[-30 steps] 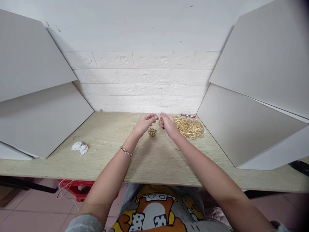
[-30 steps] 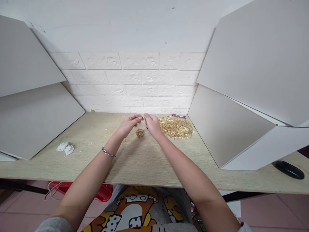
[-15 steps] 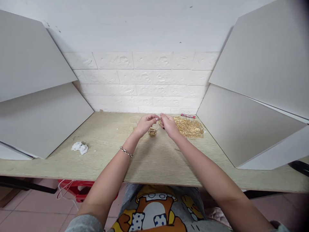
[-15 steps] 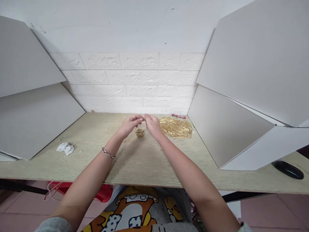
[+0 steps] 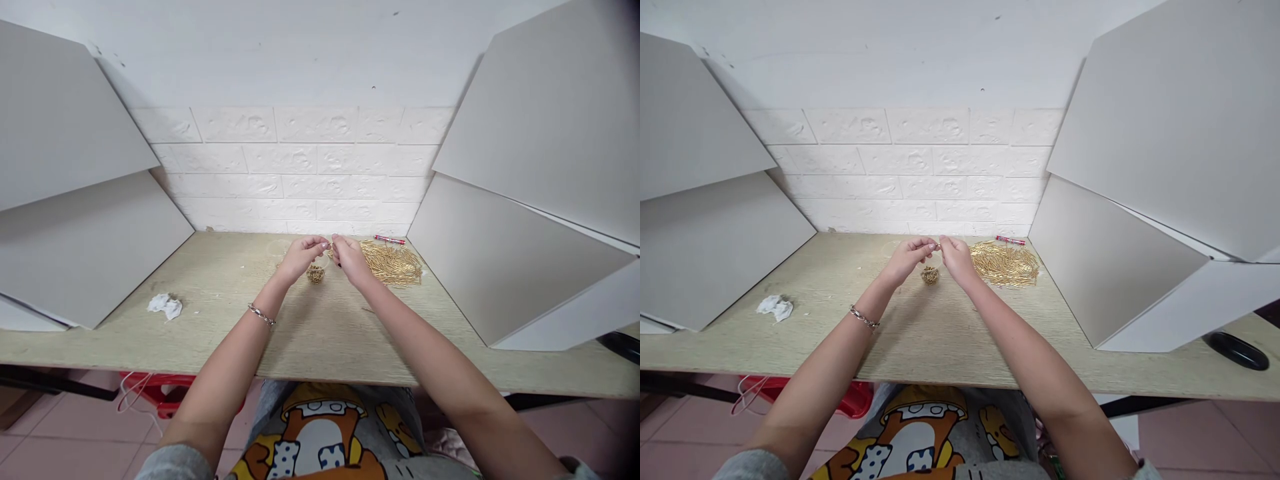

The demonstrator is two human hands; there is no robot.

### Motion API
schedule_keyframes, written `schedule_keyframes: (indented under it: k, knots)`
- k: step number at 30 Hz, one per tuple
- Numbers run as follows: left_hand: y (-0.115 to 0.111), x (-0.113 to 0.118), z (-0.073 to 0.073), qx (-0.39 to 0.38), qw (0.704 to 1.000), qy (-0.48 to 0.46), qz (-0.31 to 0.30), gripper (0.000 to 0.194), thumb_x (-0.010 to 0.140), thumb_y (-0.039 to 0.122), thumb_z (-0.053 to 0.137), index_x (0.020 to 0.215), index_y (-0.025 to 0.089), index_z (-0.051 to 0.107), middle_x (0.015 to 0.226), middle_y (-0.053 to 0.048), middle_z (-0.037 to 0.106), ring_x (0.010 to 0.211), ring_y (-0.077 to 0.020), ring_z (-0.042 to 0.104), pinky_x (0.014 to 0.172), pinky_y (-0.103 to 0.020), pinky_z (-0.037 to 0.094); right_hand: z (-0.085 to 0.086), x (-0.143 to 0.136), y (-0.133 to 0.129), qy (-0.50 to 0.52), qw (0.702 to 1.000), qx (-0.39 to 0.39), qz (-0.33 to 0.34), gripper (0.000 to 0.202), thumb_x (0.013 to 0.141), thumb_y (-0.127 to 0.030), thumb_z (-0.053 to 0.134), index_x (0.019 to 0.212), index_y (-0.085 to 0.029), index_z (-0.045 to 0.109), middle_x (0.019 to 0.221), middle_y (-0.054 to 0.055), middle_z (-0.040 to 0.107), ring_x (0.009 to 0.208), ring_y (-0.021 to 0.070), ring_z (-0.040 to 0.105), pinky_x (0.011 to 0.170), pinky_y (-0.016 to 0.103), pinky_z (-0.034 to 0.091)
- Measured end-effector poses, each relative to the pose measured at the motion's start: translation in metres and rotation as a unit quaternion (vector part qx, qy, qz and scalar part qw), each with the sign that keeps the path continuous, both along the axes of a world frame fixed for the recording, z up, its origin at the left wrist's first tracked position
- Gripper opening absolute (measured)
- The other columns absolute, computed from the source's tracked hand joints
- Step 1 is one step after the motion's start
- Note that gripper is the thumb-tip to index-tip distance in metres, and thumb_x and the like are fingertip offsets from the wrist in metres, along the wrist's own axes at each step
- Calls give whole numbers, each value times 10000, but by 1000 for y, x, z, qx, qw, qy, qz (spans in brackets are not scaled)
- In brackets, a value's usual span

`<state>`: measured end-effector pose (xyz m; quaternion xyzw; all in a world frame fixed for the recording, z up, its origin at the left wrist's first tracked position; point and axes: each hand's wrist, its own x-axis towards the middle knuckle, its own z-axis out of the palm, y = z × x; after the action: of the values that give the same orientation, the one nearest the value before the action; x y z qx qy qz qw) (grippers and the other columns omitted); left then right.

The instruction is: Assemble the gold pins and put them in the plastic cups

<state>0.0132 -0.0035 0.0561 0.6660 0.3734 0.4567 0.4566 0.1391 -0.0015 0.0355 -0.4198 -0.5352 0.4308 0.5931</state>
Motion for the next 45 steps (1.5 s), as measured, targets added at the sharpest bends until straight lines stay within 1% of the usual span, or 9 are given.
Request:
schedule_keyframes:
  k: [12,17,20,27,32,36,39,42,45]
  knots:
    - [2,0,-2,16,1000,18,-4,198,690,332,549,754,149,592,750,-17,593,628,-93,473,598,-230,373,0,0,0,0,1000,-4,19,343,747,-463,474,554,-198,376,412,-68,302,360,63,262,355,213,206]
    - [3,0,-3,28,999,31,5,181,707,311,530,731,140,583,725,-17,595,646,-100,486,637,-239,388,-1,0,0,-23,1000,-2,12,362,756,-480,455,545,-196,380,406,-67,313,359,66,275,366,217,220]
    - [6,2,-6,42,999,25,9,177,706,299,529,728,130,574,730,-25,599,676,-109,509,672,-247,399,-3,0,1,-46,999,12,-6,364,757,-493,446,559,-189,419,411,-64,346,387,73,318,401,213,258]
    - [11,5,-16,68,994,57,65,180,708,292,513,721,128,586,718,-40,608,684,-126,534,698,-267,421,-6,-1,0,-77,996,36,-22,353,783,-476,409,595,-183,469,445,-49,408,465,93,411,480,207,315]
    - [9,7,-15,56,994,49,75,167,699,283,515,708,134,589,688,-30,602,667,-125,531,682,-263,419,-6,-1,-2,-112,991,70,-37,350,802,-442,396,587,-180,486,501,-26,460,531,108,442,525,216,325]
    - [6,9,-13,17,998,8,55,163,683,290,534,693,134,579,647,-13,584,624,-109,505,638,-246,401,-4,0,-6,-152,979,119,-59,335,819,-398,378,598,-177,499,578,-8,520,576,113,457,563,222,325]
    - [3,10,-10,7,999,-6,39,177,683,307,541,683,133,573,649,-9,583,609,-102,493,628,-241,392,-1,0,-11,-180,969,150,-72,318,829,-364,370,593,-180,480,583,-5,521,573,114,451,556,223,309]
    - [-1,10,-7,45,997,15,54,175,710,299,518,697,135,579,679,-22,599,637,-118,515,643,-250,400,2,0,-15,-184,965,163,-89,302,836,-341,364,596,-184,460,570,-10,498,556,111,429,547,226,295]
    - [-6,10,-4,121,983,87,109,152,741,256,490,721,150,597,725,-38,625,680,-140,538,681,-266,405,3,-3,-16,-169,970,145,-101,299,835,-349,372,592,-190,441,529,-24,443,523,109,390,531,231,281]
